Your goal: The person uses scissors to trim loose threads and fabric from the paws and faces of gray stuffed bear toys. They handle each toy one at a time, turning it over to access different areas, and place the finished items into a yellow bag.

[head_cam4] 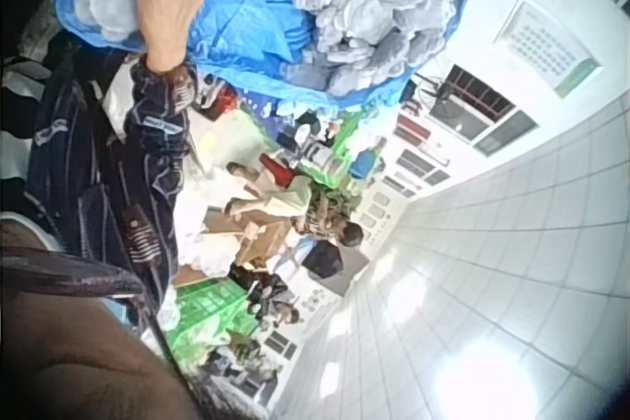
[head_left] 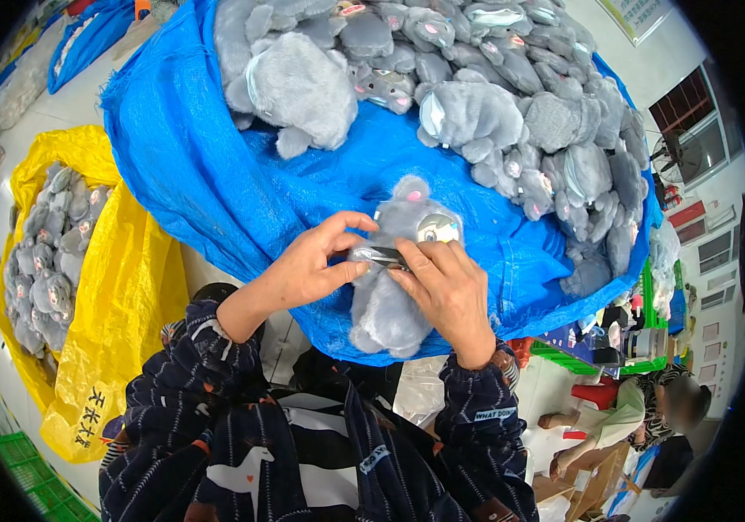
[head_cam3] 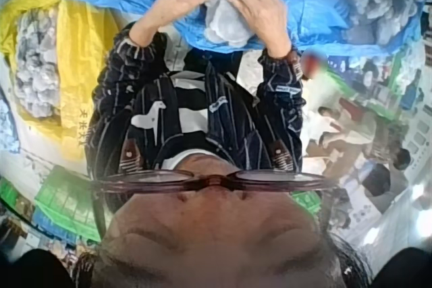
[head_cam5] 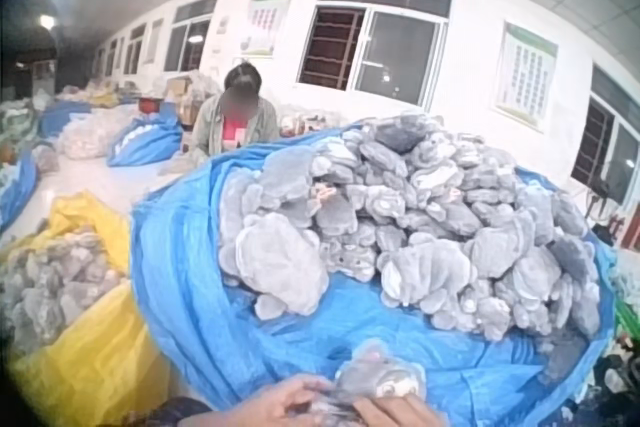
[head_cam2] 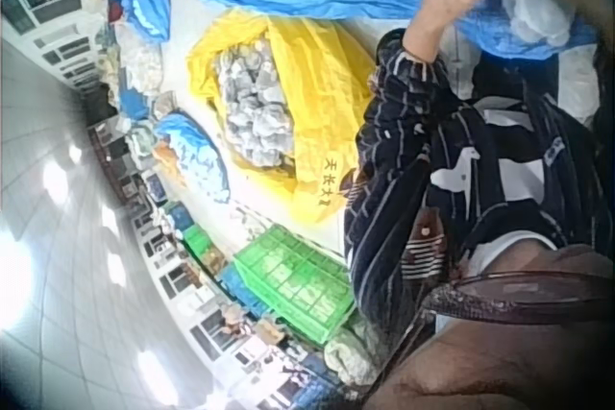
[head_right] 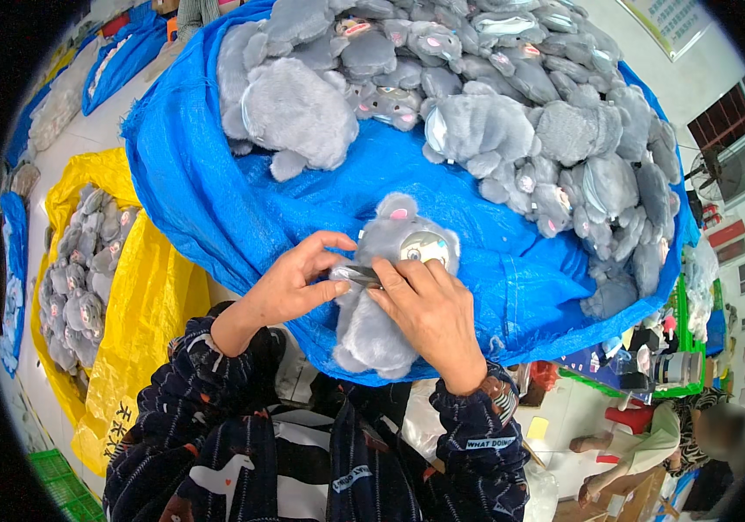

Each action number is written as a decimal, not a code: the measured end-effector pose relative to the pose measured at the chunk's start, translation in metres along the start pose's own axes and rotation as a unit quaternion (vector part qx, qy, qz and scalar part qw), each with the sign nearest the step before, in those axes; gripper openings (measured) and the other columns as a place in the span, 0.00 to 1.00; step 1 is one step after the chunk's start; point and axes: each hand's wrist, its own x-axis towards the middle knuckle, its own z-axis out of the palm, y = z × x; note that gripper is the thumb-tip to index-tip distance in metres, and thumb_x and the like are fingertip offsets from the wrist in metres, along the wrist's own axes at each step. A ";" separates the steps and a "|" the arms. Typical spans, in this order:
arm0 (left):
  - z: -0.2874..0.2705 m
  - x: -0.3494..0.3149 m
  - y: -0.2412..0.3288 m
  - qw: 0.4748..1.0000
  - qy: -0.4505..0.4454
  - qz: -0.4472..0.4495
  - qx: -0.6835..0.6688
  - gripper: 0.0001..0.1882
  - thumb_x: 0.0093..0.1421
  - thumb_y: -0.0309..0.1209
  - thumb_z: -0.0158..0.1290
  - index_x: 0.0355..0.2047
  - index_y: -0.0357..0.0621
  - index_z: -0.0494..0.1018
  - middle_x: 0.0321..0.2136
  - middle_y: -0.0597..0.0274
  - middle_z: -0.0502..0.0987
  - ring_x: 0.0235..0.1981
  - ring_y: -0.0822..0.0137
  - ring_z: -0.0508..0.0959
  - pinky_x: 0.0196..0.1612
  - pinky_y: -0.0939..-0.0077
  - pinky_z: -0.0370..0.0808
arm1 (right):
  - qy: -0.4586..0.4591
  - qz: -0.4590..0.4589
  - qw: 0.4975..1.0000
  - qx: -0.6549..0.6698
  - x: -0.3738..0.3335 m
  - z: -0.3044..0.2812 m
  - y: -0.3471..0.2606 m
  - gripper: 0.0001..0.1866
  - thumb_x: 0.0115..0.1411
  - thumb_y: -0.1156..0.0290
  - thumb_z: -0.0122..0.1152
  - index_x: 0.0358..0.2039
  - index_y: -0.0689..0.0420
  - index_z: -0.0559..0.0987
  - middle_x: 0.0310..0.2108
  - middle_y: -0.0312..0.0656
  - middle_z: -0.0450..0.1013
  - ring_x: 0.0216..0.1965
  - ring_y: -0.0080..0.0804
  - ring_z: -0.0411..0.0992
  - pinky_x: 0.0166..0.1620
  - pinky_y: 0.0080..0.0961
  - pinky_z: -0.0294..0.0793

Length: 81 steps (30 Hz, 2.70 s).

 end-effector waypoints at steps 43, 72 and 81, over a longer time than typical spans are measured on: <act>0.022 -0.010 -0.045 0.962 0.098 -0.120 -0.224 0.19 0.54 0.22 0.58 0.48 0.37 0.71 0.35 0.66 0.76 0.36 0.76 0.74 0.40 0.82 0.72 | 0.154 0.170 0.949 0.214 -0.006 0.038 -0.009 0.07 0.48 0.77 0.63 0.29 0.56 0.75 0.24 0.35 0.71 0.23 0.26 0.70 0.26 0.23 0.68; 0.015 -0.020 -0.052 0.961 0.163 -0.075 -0.212 0.14 0.58 0.21 0.53 0.44 0.42 0.65 0.38 0.65 0.71 0.40 0.73 0.73 0.45 0.77 0.72 | 0.098 0.503 0.798 0.318 -0.098 0.007 0.013 0.14 0.58 0.67 0.59 0.32 0.69 0.78 0.21 0.44 0.76 0.22 0.22 0.72 0.26 0.21 0.69; 0.012 -0.022 -0.054 0.925 0.237 -0.048 -0.294 0.11 0.60 0.21 0.48 0.42 0.45 0.66 0.37 0.65 0.72 0.40 0.69 0.74 0.46 0.72 0.72 | 0.141 0.482 0.614 0.609 -0.097 0.029 0.018 0.14 0.59 0.75 0.51 0.44 0.66 0.74 0.25 0.39 0.74 0.17 0.14 0.59 0.21 0.14 0.57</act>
